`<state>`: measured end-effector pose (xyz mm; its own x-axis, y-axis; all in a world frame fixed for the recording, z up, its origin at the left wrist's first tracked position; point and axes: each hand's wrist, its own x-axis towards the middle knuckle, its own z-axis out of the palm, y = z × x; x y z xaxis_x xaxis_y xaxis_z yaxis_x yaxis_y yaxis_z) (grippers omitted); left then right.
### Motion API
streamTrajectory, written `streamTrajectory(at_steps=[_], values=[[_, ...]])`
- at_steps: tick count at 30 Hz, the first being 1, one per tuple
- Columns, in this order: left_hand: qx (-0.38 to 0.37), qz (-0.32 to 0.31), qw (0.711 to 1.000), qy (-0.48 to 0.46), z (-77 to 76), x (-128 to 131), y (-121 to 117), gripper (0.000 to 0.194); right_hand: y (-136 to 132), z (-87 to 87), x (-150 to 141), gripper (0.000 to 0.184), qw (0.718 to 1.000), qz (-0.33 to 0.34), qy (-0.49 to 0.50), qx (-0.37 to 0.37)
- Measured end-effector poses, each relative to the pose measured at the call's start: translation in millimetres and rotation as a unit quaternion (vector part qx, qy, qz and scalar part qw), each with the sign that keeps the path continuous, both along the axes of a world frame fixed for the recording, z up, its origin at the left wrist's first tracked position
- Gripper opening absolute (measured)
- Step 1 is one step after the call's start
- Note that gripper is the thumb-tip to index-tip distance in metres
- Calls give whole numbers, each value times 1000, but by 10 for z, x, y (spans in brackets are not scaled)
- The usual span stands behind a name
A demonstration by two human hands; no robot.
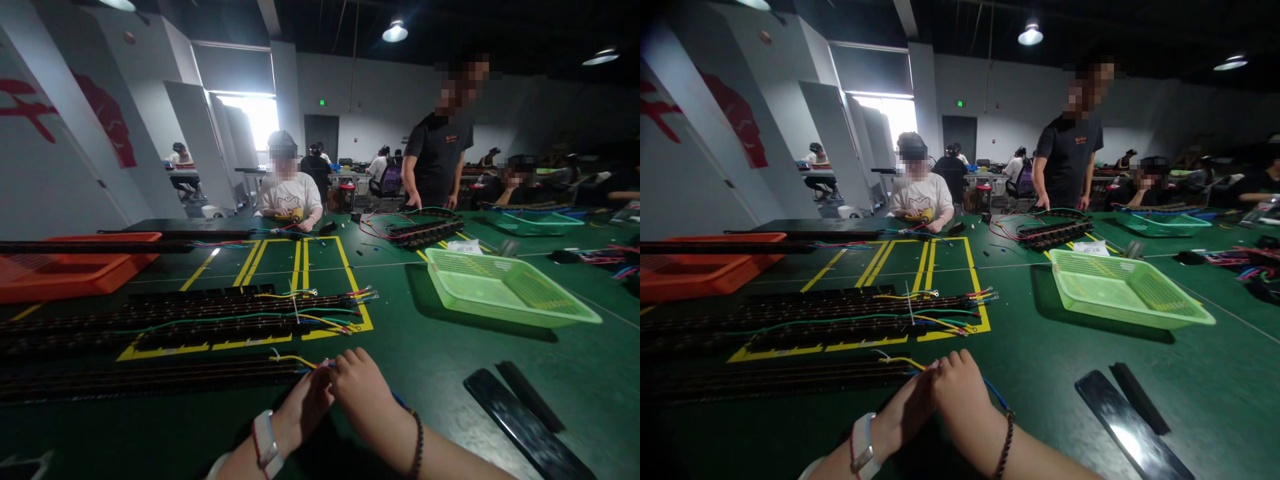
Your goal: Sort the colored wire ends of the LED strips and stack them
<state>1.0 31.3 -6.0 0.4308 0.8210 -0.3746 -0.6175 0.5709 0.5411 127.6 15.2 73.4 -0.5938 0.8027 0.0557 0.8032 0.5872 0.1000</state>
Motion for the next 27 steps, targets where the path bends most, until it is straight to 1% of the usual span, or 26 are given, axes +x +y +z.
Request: streamTrajectory(at_steps=[4,6,8,12,15,20,24,27], values=[[-49,16,999,-4,91,44,-49,3,35,-193,-20,17,999,-49,1,-3],[-64,24,998,-1,128,59,-60,3,47,-239,-26,18,998,-69,2,-6],[-71,30,997,-2,153,65,-60,3,47,-242,-33,19,997,-82,-1,-11],[-79,25,997,-1,182,57,-49,5,21,-190,-49,20,995,-99,4,-22],[-72,26,997,1,189,47,-48,3,5,-131,-45,20,994,-101,5,-46],[-49,27,998,-13,143,48,-44,1,19,29,9,17,992,-97,9,-84],[-29,29,999,-25,105,55,-44,12,64,156,88,14,990,-110,15,-83],[0,19,1000,-6,98,55,-58,16,134,188,170,15,990,-120,34,-66]])
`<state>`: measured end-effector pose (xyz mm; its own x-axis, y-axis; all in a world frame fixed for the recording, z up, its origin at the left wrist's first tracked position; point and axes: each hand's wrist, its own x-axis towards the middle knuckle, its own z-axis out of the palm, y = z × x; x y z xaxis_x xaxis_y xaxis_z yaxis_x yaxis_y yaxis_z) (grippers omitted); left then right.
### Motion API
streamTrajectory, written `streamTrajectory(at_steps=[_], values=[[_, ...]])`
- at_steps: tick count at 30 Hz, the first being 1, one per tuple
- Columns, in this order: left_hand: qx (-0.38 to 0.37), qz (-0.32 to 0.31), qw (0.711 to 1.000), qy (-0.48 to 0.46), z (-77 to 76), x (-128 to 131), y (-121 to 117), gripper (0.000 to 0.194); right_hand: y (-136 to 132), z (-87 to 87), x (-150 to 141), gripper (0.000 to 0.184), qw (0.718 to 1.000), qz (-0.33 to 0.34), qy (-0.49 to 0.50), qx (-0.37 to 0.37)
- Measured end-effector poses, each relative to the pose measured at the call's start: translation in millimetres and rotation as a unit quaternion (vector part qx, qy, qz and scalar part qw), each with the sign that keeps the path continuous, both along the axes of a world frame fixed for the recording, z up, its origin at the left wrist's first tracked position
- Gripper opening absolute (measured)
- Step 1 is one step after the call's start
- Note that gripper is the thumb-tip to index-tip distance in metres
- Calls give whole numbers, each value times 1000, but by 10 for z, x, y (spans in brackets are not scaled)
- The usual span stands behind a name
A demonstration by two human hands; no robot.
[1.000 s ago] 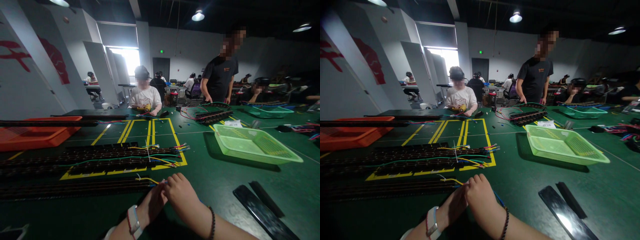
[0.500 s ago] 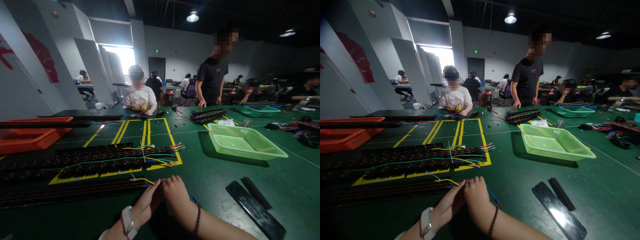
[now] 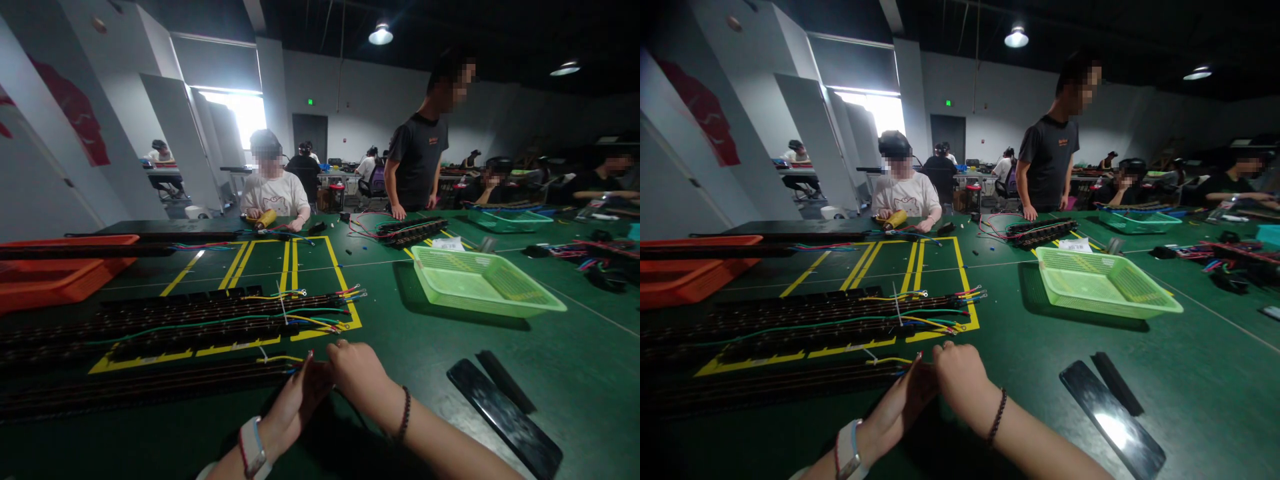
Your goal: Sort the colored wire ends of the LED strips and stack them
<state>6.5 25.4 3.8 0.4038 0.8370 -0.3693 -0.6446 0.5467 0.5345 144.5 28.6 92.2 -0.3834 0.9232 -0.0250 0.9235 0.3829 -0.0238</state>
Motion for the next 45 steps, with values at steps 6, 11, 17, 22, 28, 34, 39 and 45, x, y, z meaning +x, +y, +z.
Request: streamTrajectory(at_steps=[6,11,17,22,28,34,39,45], values=[[20,6,999,26,33,10,-22,7,237,-108,161,16,995,-17,57,75],[-5,-23,999,44,106,11,-13,12,389,-322,224,19,990,-22,82,109],[14,-30,999,43,114,4,-2,17,465,-482,225,20,998,-16,55,35],[1,-38,999,26,73,-2,0,16,375,-272,202,22,999,-4,41,27],[11,-31,999,2,64,-10,-21,16,150,-51,126,42,999,-16,-6,-34],[20,-45,999,6,81,2,-21,24,96,-73,102,29,995,20,-36,-94],[38,-12,999,16,74,49,-43,21,176,-58,167,35,997,-4,-13,-81],[22,28,998,61,34,58,-68,21,271,-191,188,38,995,-55,3,-80]])
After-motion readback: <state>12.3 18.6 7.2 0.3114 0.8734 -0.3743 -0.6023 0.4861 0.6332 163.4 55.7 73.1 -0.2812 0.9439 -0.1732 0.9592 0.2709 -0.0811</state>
